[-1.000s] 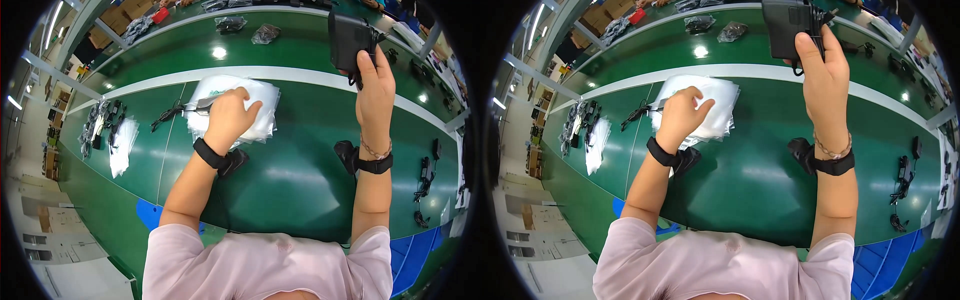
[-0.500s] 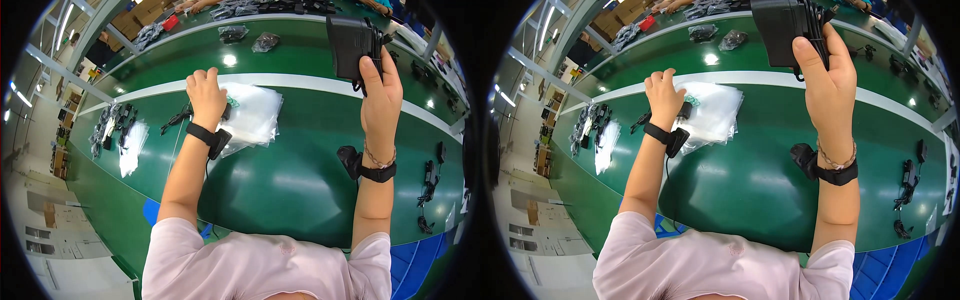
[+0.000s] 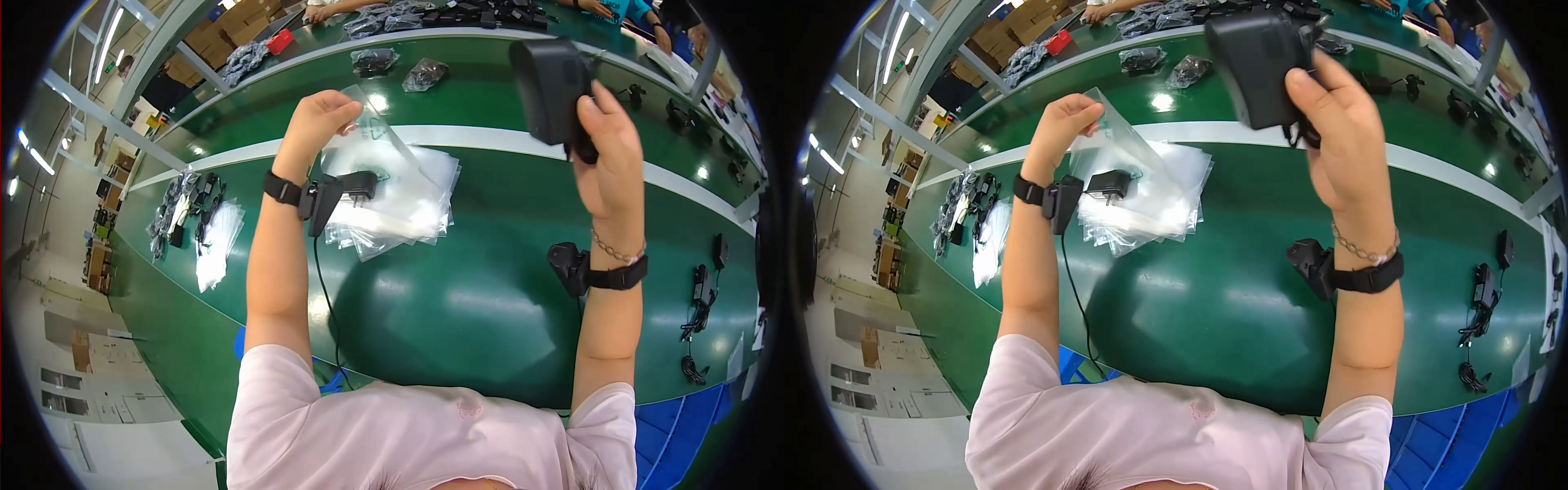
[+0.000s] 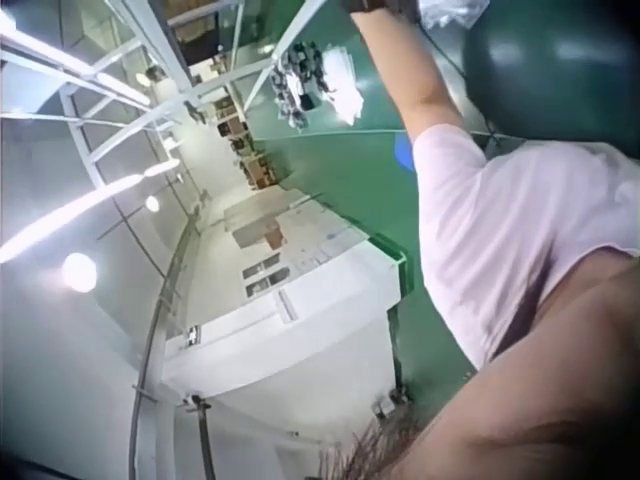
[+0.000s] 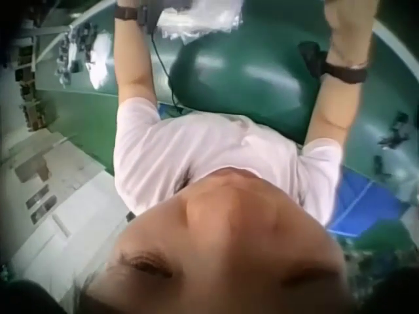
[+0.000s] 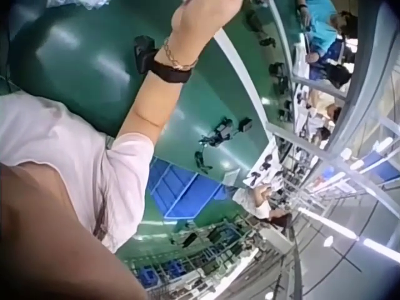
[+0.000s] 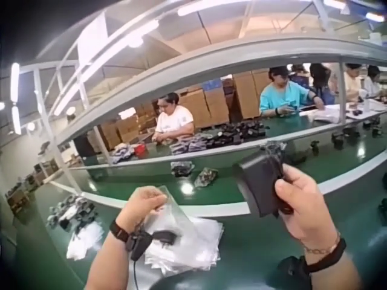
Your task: The person packages power adapters by hand, picking up an adapter and its cord, wrapping the cord around the adapter, and sliding them into a plastic bag before repeating the process.
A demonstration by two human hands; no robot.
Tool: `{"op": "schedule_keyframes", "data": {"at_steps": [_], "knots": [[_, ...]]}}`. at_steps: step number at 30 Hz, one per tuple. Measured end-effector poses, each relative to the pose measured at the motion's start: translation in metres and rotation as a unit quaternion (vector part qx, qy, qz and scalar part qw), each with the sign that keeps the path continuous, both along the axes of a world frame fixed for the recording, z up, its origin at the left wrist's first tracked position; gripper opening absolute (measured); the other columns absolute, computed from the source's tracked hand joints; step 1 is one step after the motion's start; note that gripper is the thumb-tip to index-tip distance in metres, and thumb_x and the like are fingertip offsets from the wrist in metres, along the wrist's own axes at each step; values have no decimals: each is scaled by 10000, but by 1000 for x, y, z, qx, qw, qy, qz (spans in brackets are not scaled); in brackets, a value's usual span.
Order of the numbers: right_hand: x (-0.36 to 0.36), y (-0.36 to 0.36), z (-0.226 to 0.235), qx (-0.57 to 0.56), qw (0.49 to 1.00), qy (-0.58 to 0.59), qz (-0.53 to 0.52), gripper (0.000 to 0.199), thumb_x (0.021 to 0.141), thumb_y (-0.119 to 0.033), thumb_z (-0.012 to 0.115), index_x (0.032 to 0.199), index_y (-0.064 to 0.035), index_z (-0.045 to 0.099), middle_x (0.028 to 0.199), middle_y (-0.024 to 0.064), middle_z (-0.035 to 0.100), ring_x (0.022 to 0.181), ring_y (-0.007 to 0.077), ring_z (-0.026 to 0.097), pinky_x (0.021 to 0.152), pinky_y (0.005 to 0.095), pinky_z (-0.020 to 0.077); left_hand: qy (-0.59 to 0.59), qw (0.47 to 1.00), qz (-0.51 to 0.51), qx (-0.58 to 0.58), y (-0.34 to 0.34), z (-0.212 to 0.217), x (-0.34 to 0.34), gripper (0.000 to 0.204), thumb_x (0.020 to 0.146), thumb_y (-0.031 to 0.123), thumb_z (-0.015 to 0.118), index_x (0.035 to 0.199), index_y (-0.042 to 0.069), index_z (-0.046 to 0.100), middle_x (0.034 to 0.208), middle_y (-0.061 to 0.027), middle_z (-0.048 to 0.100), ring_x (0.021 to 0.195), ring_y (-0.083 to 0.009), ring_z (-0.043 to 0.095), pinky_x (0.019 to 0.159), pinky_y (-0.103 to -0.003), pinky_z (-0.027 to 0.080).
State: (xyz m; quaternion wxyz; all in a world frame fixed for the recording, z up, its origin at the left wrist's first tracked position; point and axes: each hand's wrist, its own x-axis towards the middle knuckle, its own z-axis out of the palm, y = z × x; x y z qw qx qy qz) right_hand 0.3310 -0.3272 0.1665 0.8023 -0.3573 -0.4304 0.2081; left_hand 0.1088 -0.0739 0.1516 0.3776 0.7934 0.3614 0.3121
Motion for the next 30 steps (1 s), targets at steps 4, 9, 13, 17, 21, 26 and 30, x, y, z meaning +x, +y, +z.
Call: {"op": "schedule_keyframes", "data": {"at_steps": [4,9,13,17,21,26,30], "knots": [[-10,5,-7,-31,961,72,265,427,864,-176,553,1200,66,447,1023,71,598,903,100,563,768,221,447,77,993,-70,54,-38,17,12,237,659,209,675,626,-11,594,616,-127,586,559,-202,548,564,-331,449],[-37,12,-12,-82,944,83,308,412,872,-173,524,1202,59,440,1040,82,592,890,111,580,781,231,453,217,960,-113,138,-55,7,40,252,651,216,660,596,-15,576,581,-124,568,541,-211,549,538,-347,443],[-33,28,-24,-139,931,83,329,434,872,-177,514,1224,58,417,1091,93,571,907,130,579,802,247,458,277,915,-132,261,-51,-8,49,249,657,206,649,607,-22,564,556,-127,553,530,-219,542,529,-338,444],[-38,41,-44,-183,922,74,334,417,872,-172,516,1219,44,434,1086,76,571,904,121,573,799,244,457,207,927,-283,136,-48,-11,49,190,703,192,604,652,9,587,571,-79,561,488,-163,484,479,-302,404],[-54,53,-53,-201,920,64,332,402,873,-169,516,1214,34,449,1078,64,569,912,116,563,793,243,457,71,934,-304,-171,-31,-31,38,192,793,210,516,724,63,618,615,12,545,495,-74,392,450,-244,326],[-30,44,-54,-205,935,79,277,348,881,-174,508,1173,13,481,1014,56,587,867,120,571,738,261,469,138,965,-211,-72,-38,-38,41,160,762,182,578,839,41,585,666,-29,534,562,-130,450,507,-287,363],[-26,54,-58,-215,943,111,230,282,882,-186,512,1099,-6,523,952,50,601,804,123,577,686,269,477,37,884,89,457,-74,-33,30,432,634,274,733,919,19,532,828,-153,530,750,-298,512,638,-383,417]]}}
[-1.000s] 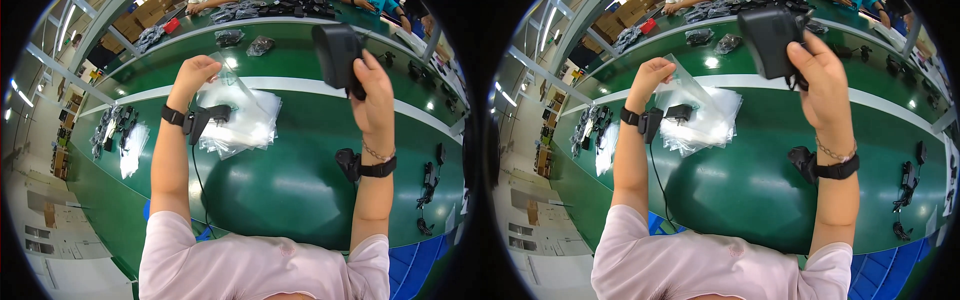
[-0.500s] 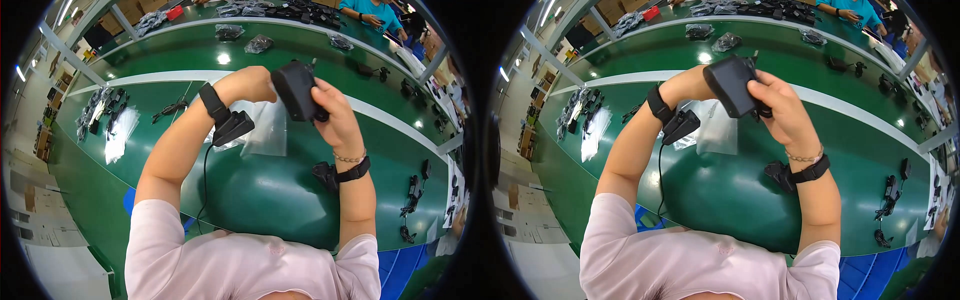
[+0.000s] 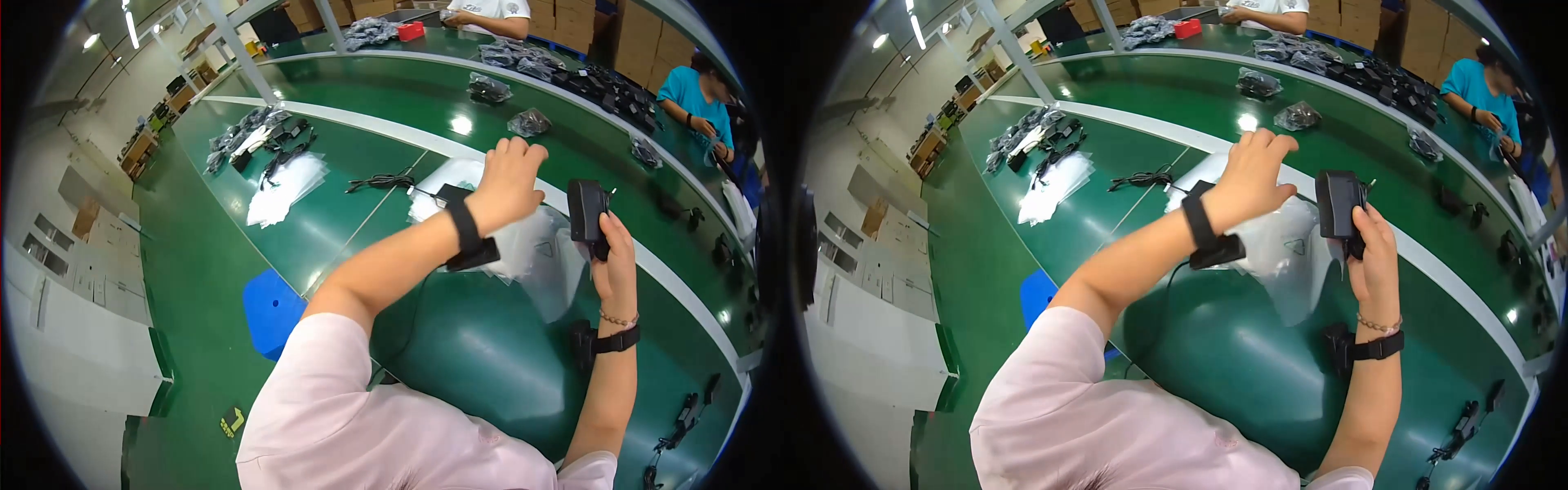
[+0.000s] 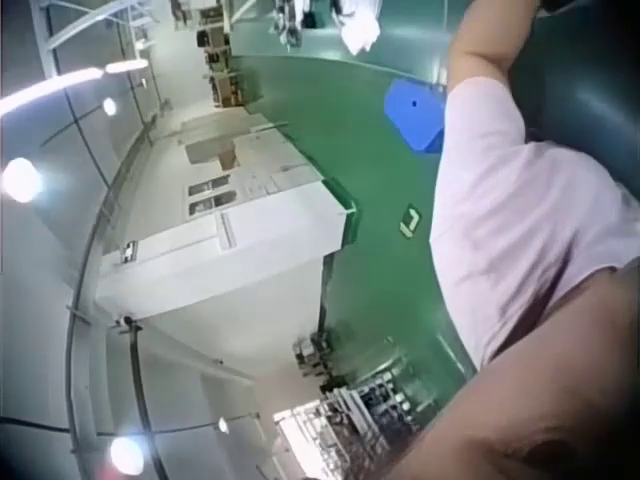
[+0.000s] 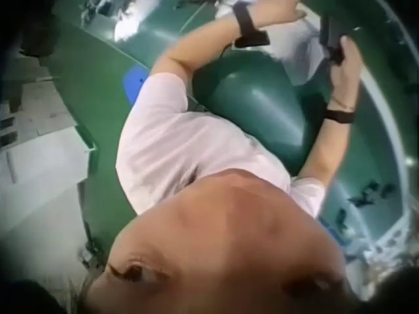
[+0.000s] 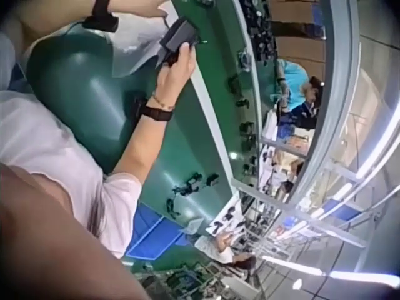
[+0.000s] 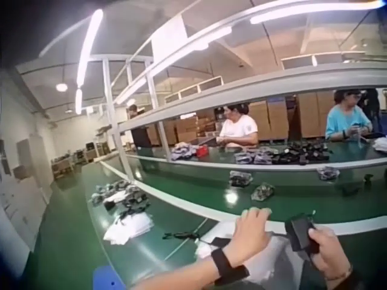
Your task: The person packages power adapters by hand, picking up an adapter and its cord, wrapping the cord around the adapter, and sliding them into a plastic bag before repeating the process.
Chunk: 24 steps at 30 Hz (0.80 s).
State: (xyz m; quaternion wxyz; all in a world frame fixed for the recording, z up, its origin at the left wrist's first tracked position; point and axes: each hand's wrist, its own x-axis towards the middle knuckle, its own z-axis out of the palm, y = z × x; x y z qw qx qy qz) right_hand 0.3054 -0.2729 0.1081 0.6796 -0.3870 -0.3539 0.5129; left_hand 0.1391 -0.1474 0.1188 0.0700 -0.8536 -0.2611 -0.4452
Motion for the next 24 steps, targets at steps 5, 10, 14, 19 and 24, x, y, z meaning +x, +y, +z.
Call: {"op": "schedule_keyframes", "data": {"at_steps": [5,10,14,19,24], "knots": [[19,16,-25,-55,998,19,-28,222,887,-198,513,1005,-16,562,903,43,604,762,120,573,651,271,478,84,957,-177,-214,-87,-26,4,398,630,267,725,847,2,522,837,-179,531,827,-357,497,718,-410,437],[21,21,-35,-67,997,20,-21,195,887,-191,512,960,-21,572,878,38,604,748,117,570,647,267,476,96,964,-129,-210,-98,-57,7,312,668,237,704,754,-4,524,718,-175,557,705,-346,537,657,-399,454],[15,20,-39,-76,997,-4,-13,208,886,-174,509,1003,-12,564,889,33,603,748,115,568,647,266,475,139,959,-142,-202,-92,-71,4,255,689,202,687,675,4,528,623,-166,553,611,-343,548,594,-400,451],[20,15,-45,-65,994,-61,-55,254,888,-155,495,1081,5,535,925,31,603,772,115,572,663,266,483,64,885,-210,-411,-88,-71,9,273,681,213,701,607,21,521,578,-153,550,575,-339,551,560,-403,440],[29,-3,3,-14,991,-33,-129,288,897,-168,478,1124,5,512,958,45,599,813,135,579,750,332,512,95,867,-188,-451,-86,-83,23,365,627,298,766,564,39,518,581,-149,561,557,-316,557,524,-393,437]]}}
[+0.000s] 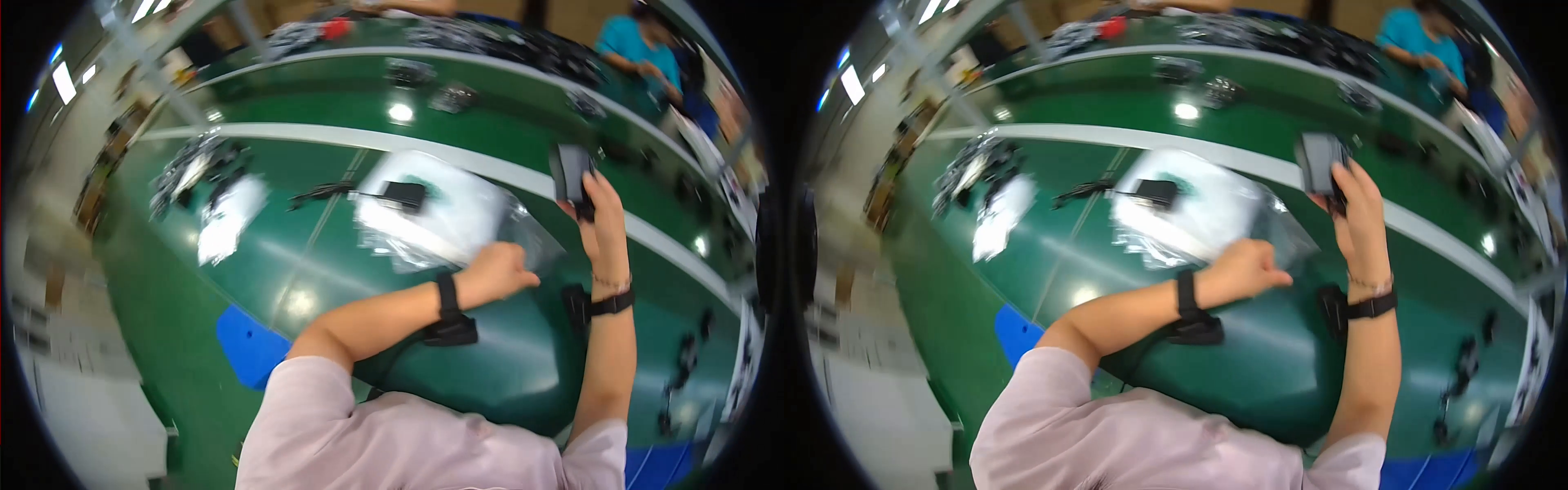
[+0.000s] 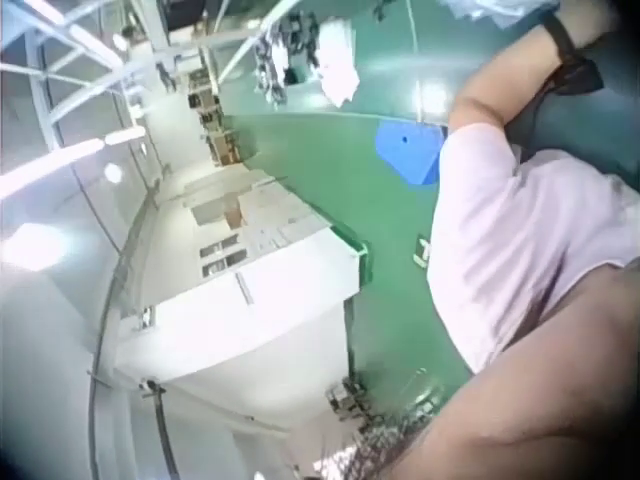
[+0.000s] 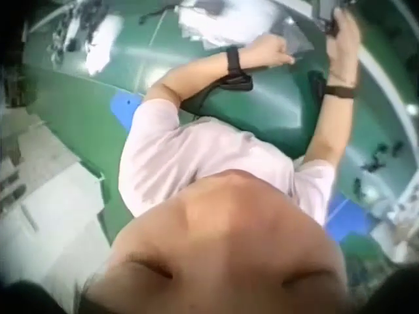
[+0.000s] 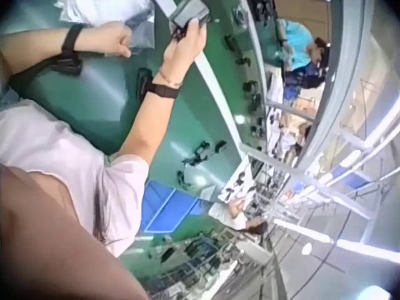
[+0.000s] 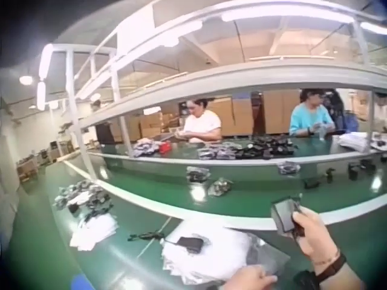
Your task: The person packages power adapters by hand, picking up an adapter and its cord, wrapping the cord around the adapter, and sliding them into a plastic bag before repeating the process.
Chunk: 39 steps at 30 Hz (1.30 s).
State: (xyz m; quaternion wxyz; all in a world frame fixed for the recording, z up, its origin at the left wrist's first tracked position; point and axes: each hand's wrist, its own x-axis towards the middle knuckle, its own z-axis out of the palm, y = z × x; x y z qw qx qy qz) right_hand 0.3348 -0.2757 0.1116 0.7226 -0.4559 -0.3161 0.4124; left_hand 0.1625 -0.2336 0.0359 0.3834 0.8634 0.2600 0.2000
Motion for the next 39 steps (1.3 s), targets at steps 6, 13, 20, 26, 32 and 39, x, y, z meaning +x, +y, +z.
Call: {"op": "schedule_keyframes", "data": {"at_steps": [6,13,20,26,32,39], "knots": [[-14,-60,18,-61,991,95,76,300,897,-203,479,1104,12,513,968,92,593,838,184,580,776,443,523,30,997,4,-75,2,5,6,380,600,298,781,593,27,514,576,-128,557,548,-265,555,514,-356,439],[-36,-88,-28,-63,968,243,21,301,890,-208,495,1100,7,513,970,94,590,862,183,576,813,431,498,16,998,-16,-61,-24,6,8,364,618,265,765,643,29,489,579,-141,549,550,-293,564,509,-372,440],[-48,-79,-56,-39,994,58,-86,314,879,-132,509,1156,13,484,1028,80,580,925,165,566,852,301,444,-74,997,8,-33,-26,5,0,285,708,194,710,673,26,484,543,-112,527,484,-228,534,466,-341,416],[-46,-90,-52,-97,965,-239,-55,413,824,-99,574,1194,36,452,1061,93,579,930,156,566,823,264,444,-165,917,85,-352,1,18,-2,226,804,192,644,709,27,522,529,-13,501,470,-71,455,422,-238,354],[-59,-95,-32,-70,847,-522,-70,449,780,-100,608,1179,44,461,1047,141,589,911,165,575,800,283,459,-176,925,50,-333,2,31,-3,187,845,179,604,761,18,561,540,4,512,483,-35,455,421,-205,344],[-61,-78,-32,-147,898,-409,63,406,756,-102,612,1119,42,502,866,143,608,761,196,582,711,312,471,-183,976,-17,-118,-16,40,-7,123,828,134,605,819,12,605,593,-81,587,516,-134,557,463,-256,414]]}}
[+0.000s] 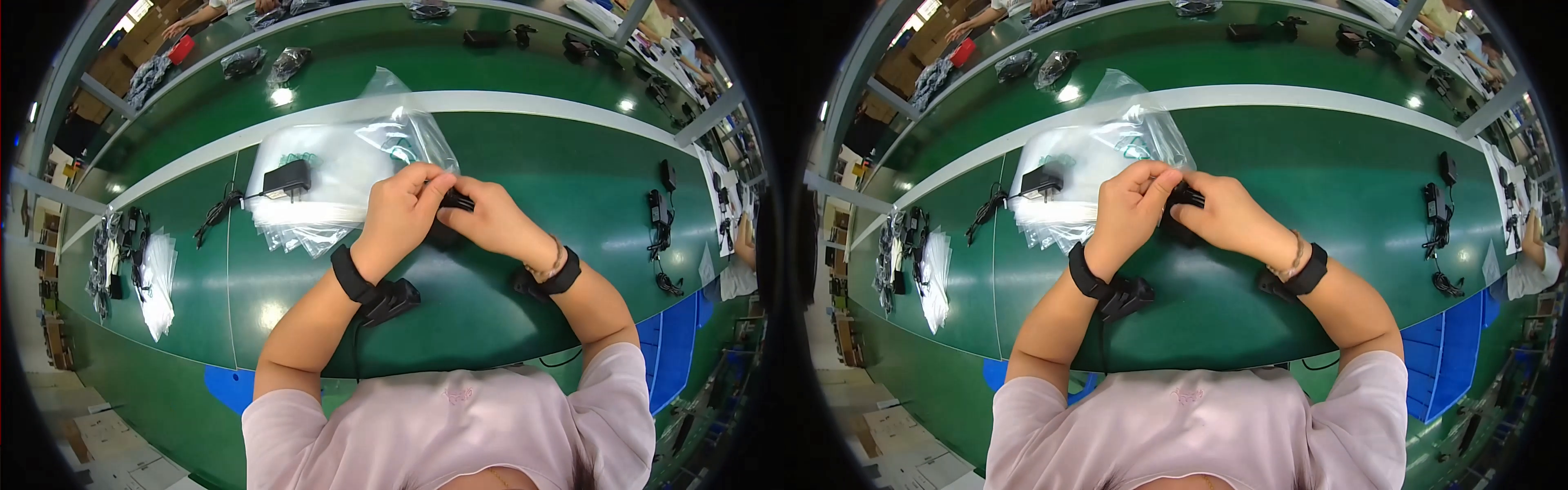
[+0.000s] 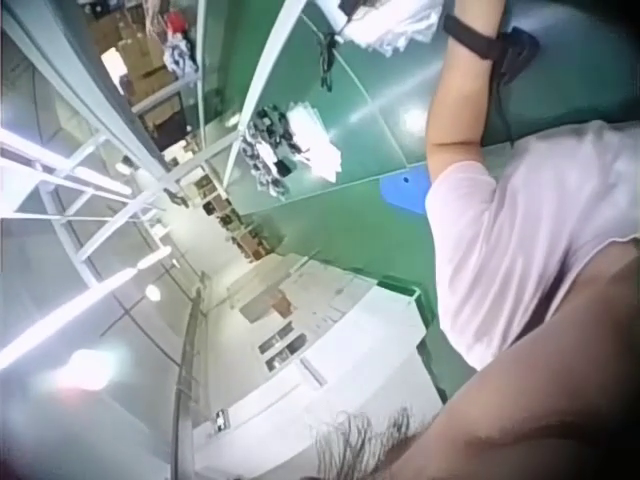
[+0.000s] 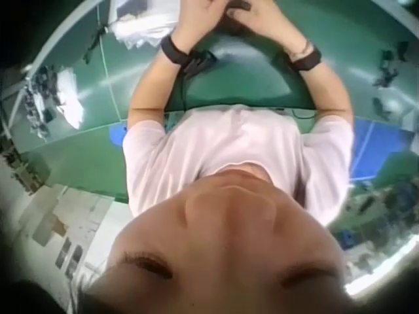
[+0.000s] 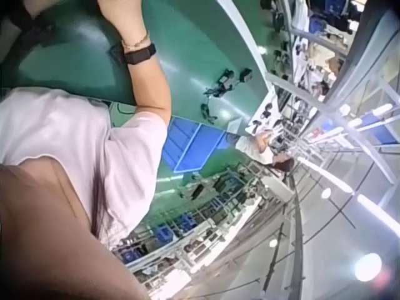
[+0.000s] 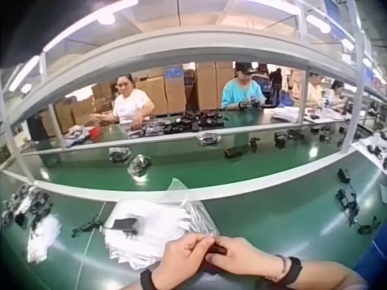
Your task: The person packages power adapters by hand, picking up an adapter and its cord, wrapping the cord around the adapter, and sliding them into a plastic bag before repeating the process.
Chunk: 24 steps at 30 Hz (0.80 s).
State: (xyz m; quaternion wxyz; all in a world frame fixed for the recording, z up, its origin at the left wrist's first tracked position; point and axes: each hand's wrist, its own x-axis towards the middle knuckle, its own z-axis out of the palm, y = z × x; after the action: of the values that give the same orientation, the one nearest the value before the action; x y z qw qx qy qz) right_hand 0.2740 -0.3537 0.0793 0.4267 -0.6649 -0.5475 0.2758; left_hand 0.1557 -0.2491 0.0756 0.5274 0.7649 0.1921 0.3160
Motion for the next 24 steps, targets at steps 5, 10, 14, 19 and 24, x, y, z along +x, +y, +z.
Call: {"op": "schedule_keyframes", "data": {"at_steps": [5,10,14,19,24], "knots": [[12,10,9,-144,966,211,-32,399,758,-107,587,1133,10,517,696,130,585,567,211,543,549,323,457,-24,989,22,146,3,-3,-2,111,797,132,628,825,26,613,618,-131,588,535,-217,580,489,-292,443],[12,5,1,-100,991,73,47,362,779,-117,577,1126,-21,545,760,42,601,575,88,525,475,223,437,-31,971,37,236,-2,-1,-1,105,784,130,638,820,36,609,652,-138,594,558,-248,589,495,-301,449],[31,4,13,-113,929,350,43,359,794,-119,578,1138,-21,542,845,15,611,616,47,539,468,180,433,34,965,18,258,9,9,-7,102,793,129,633,797,34,594,677,-139,600,561,-239,593,496,-298,449],[32,2,14,-33,880,474,-1,384,797,-98,581,1160,11,523,854,15,612,631,53,544,486,190,442,31,994,18,107,21,16,-9,133,815,137,627,782,20,573,678,-126,608,549,-197,595,492,-284,441],[21,5,22,25,896,438,-75,381,810,-106,583,1170,4,521,873,17,617,625,57,547,507,193,449,11,999,32,-3,21,8,-8,146,835,139,617,834,8,553,660,-81,611,554,-128,579,475,-258,424]]}}
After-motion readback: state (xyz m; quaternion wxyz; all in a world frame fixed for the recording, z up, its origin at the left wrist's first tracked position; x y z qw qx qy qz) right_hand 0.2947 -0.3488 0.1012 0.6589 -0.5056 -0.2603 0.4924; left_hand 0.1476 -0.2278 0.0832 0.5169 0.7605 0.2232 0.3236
